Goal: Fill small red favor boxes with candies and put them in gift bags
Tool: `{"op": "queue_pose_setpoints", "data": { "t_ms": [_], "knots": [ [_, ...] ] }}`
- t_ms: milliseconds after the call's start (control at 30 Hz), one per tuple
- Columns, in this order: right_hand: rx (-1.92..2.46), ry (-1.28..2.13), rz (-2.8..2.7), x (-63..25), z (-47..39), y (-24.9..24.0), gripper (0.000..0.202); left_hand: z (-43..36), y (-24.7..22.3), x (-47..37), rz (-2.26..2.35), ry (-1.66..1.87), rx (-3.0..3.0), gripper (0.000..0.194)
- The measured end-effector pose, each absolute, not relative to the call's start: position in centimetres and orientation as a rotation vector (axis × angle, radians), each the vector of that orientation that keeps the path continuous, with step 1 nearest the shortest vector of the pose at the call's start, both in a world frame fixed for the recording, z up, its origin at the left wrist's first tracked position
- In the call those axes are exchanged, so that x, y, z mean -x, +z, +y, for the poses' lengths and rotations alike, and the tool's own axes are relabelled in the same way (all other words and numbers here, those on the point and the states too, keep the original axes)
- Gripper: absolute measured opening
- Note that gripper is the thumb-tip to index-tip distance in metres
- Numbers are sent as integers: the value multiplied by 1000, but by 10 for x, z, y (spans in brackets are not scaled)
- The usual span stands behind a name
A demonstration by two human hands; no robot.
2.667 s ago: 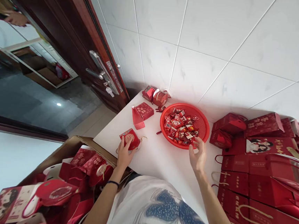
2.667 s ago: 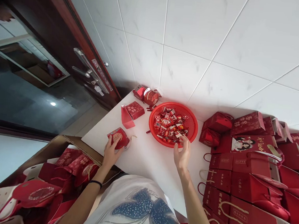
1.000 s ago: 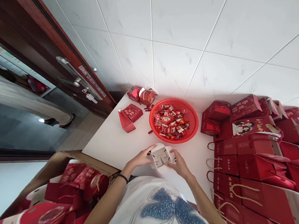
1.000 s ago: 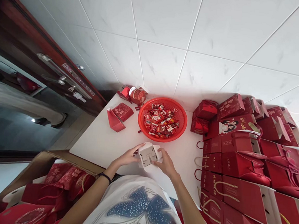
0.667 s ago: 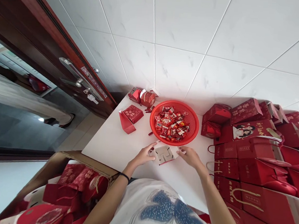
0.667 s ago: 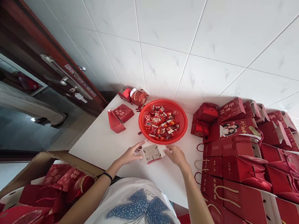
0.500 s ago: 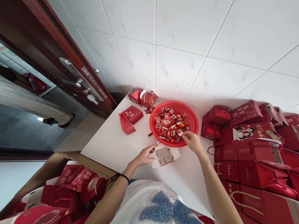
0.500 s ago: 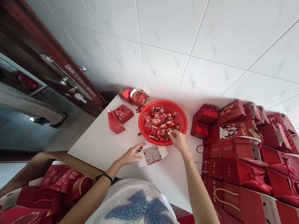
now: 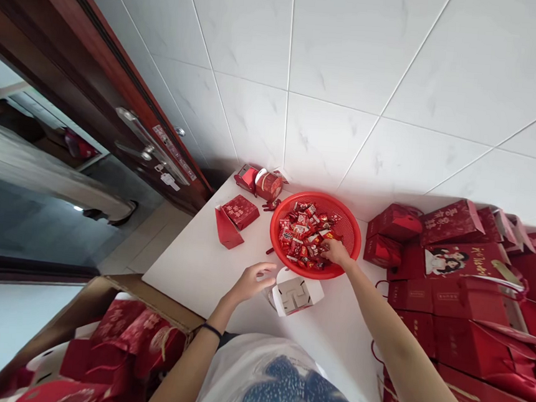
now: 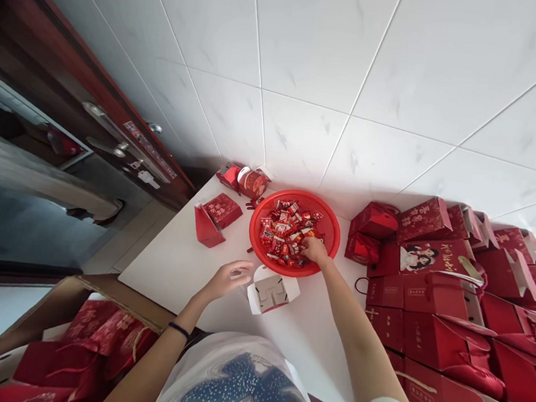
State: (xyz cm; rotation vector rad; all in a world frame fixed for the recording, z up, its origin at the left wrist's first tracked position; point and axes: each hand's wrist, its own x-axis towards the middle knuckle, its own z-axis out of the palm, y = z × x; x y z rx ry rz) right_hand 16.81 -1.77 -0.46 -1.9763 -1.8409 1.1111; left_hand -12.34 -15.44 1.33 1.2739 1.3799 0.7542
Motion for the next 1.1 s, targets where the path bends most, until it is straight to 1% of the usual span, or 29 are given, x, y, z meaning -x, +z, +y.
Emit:
{"op": "queue_pose_setpoints", "data": {
  "t_ms": [167, 333, 400, 567, 633, 767, 933, 1100],
  "knots": [
    [1866, 1252, -1527, -181, -8, -10, 25, -144, 9, 112, 1341, 822, -1194, 31],
    [1794, 1369, -1312, -172, -13, -17, 23, -133, 10, 98, 1317, 899, -1196, 24],
    [1837, 1359, -1279, -164, -17, -21, 25, -129, 10, 94, 1317, 895, -1209, 22],
    [1975, 1278, -1244, -137, -28, -26, 37, -126, 14, 86, 1323, 834, -1230, 21],
    [1975, 1281, -1211, -128, -29, -25, 38, -126, 15, 85, 1320, 812, -1239, 21],
    [1862, 1375, -1081, -127, -29, -17, 34, -130, 16, 88, 1315, 796, -1249, 21],
    [1610, 1548, -839, -158, -36, 3, 19, -132, 10, 88, 1321, 829, -1214, 18],
    [1448, 1622, -676, -178, -48, 23, 13, -117, 15, 74, 1349, 825, -1313, 19]
  ]
}}
